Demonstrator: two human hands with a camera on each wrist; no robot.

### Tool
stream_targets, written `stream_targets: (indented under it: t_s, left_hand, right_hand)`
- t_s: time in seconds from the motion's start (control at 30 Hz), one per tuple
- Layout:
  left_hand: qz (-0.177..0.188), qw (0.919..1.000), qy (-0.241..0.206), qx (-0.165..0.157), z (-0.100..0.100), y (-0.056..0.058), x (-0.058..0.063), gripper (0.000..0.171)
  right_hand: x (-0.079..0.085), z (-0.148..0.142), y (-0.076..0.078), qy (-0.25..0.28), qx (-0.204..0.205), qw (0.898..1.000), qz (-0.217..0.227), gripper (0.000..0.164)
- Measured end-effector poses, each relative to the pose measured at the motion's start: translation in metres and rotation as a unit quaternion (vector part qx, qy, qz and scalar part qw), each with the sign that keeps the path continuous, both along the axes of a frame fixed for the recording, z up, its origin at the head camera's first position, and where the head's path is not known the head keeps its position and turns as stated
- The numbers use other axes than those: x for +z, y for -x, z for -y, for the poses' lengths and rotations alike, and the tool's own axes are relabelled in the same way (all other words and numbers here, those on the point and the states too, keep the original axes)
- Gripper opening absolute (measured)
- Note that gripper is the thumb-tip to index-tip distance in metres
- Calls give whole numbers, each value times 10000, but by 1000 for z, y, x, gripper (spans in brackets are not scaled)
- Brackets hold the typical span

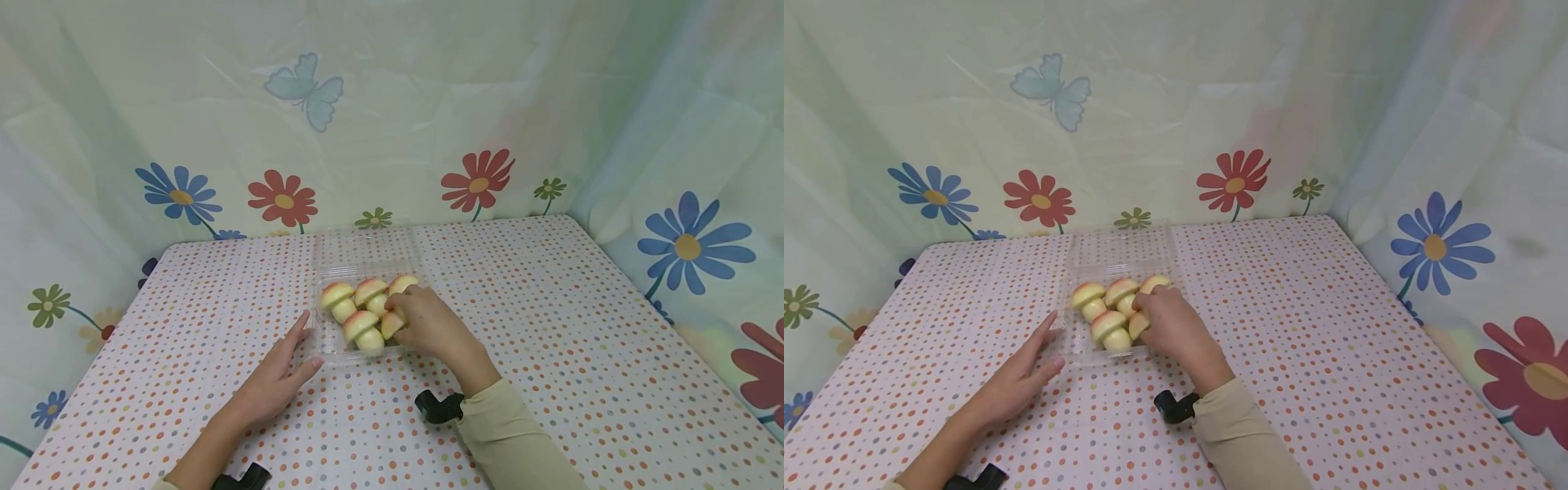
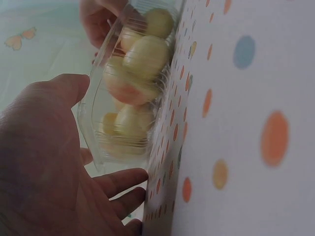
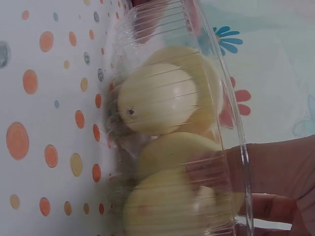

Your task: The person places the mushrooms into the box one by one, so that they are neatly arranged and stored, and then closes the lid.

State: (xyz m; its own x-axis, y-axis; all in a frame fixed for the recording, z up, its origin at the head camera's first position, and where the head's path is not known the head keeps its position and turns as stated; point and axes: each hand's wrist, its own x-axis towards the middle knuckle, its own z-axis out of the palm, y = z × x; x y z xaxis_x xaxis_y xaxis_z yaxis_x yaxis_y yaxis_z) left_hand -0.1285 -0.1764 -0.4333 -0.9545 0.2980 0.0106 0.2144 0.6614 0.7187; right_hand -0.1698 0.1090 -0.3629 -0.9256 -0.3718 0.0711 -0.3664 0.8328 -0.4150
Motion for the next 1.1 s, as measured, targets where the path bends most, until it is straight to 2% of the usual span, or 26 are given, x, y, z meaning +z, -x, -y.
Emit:
stream_targets:
  t_s: [0.23,0.43,0.7,0.93,1.1]
  left_hand:
    - [-34,10000,15,-14,0,1,0,80]
    - [3,10000,12,-2,0,1,0,80]
    - [16,10000,33,18,0,-1,-1,80]
    - [-49,10000,59,-8,1,0,1,80]
    - [-52,10000,27,-32,0,0,-1,80]
  right_hand:
    - [2,-2,0,-31,7,9999,132,43]
    - [4,-5,0,-1,153,9999,44,43]
    - [12,-11,0,423,185,9987,202,35]
    - [17,-16,8,790,128,9966,-190,33]
    - [15,-21,13,932,-23,9954,-200,39]
